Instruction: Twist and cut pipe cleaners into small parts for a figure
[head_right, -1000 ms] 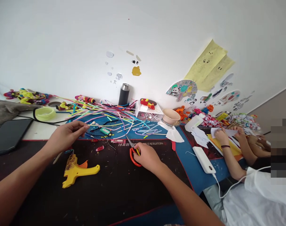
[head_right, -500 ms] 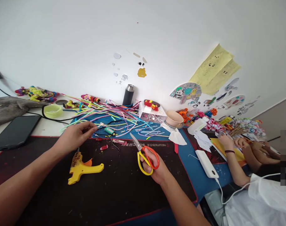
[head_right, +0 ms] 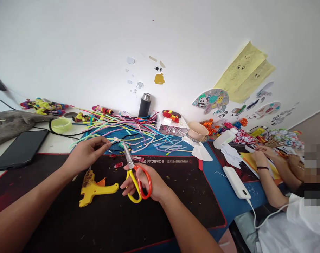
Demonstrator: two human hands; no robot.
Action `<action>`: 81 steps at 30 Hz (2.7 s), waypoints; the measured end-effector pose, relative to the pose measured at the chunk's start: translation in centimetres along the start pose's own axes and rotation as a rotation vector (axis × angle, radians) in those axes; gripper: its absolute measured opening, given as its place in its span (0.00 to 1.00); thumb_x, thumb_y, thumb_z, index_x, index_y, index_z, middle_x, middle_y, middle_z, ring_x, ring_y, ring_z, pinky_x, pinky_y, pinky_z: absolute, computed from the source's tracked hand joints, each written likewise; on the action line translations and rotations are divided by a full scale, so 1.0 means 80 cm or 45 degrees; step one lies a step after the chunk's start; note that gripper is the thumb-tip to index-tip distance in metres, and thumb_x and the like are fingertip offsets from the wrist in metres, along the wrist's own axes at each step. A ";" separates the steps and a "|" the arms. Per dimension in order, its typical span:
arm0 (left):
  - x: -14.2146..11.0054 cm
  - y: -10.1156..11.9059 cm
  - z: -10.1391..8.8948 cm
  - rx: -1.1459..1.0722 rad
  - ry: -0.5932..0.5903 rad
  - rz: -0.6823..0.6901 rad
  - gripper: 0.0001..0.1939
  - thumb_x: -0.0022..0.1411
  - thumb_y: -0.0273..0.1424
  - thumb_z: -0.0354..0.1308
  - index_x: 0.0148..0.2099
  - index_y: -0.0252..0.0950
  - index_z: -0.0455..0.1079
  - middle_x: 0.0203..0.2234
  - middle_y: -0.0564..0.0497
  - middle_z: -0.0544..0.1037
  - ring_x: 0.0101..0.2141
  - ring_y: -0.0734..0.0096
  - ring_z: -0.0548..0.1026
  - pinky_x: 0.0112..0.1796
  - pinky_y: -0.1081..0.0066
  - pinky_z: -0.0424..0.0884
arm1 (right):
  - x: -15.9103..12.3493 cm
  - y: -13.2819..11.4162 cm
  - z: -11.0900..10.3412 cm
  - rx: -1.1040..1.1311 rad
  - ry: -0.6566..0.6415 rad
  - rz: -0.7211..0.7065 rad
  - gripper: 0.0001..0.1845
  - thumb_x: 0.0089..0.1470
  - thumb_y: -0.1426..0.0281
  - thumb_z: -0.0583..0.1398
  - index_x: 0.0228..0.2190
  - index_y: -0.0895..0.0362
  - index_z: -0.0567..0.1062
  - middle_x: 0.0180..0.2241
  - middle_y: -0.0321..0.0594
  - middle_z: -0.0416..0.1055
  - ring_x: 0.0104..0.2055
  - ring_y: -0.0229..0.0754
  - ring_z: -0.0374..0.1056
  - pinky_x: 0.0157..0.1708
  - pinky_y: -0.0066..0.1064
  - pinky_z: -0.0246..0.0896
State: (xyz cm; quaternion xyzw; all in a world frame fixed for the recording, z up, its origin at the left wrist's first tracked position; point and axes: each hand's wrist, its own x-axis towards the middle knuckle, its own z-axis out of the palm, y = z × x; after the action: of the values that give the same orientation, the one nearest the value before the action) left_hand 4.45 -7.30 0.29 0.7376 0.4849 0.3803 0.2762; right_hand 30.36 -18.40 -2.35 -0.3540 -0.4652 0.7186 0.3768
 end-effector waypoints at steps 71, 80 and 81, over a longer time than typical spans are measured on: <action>-0.008 0.002 0.013 -0.074 -0.387 -0.002 0.18 0.67 0.49 0.58 0.33 0.40 0.72 0.22 0.56 0.73 0.23 0.70 0.66 0.26 0.71 0.60 | 0.044 0.001 0.034 -0.207 0.409 0.185 0.30 0.49 0.44 0.74 0.35 0.54 0.73 0.16 0.22 0.62 0.10 0.31 0.55 0.08 0.22 0.48; -0.004 0.004 0.012 0.179 -0.423 0.037 0.17 0.64 0.48 0.54 0.32 0.42 0.70 0.19 0.56 0.71 0.22 0.67 0.68 0.26 0.69 0.59 | 0.046 -0.005 0.031 -0.125 0.354 0.306 0.28 0.49 0.47 0.74 0.35 0.56 0.74 0.17 0.24 0.64 0.11 0.30 0.54 0.09 0.22 0.50; -0.003 0.004 0.012 0.199 -0.423 0.042 0.17 0.64 0.48 0.54 0.32 0.42 0.71 0.19 0.56 0.72 0.22 0.67 0.68 0.26 0.69 0.59 | 0.046 -0.005 0.030 -0.116 0.350 0.320 0.28 0.49 0.48 0.74 0.35 0.56 0.74 0.17 0.24 0.64 0.11 0.30 0.54 0.09 0.22 0.50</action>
State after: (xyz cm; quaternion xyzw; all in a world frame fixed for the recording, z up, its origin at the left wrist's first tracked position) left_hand 5.34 -7.69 -0.10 0.8173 0.4485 0.2188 0.2880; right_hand 26.66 -16.00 -1.78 -0.5208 -0.3933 0.6832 0.3275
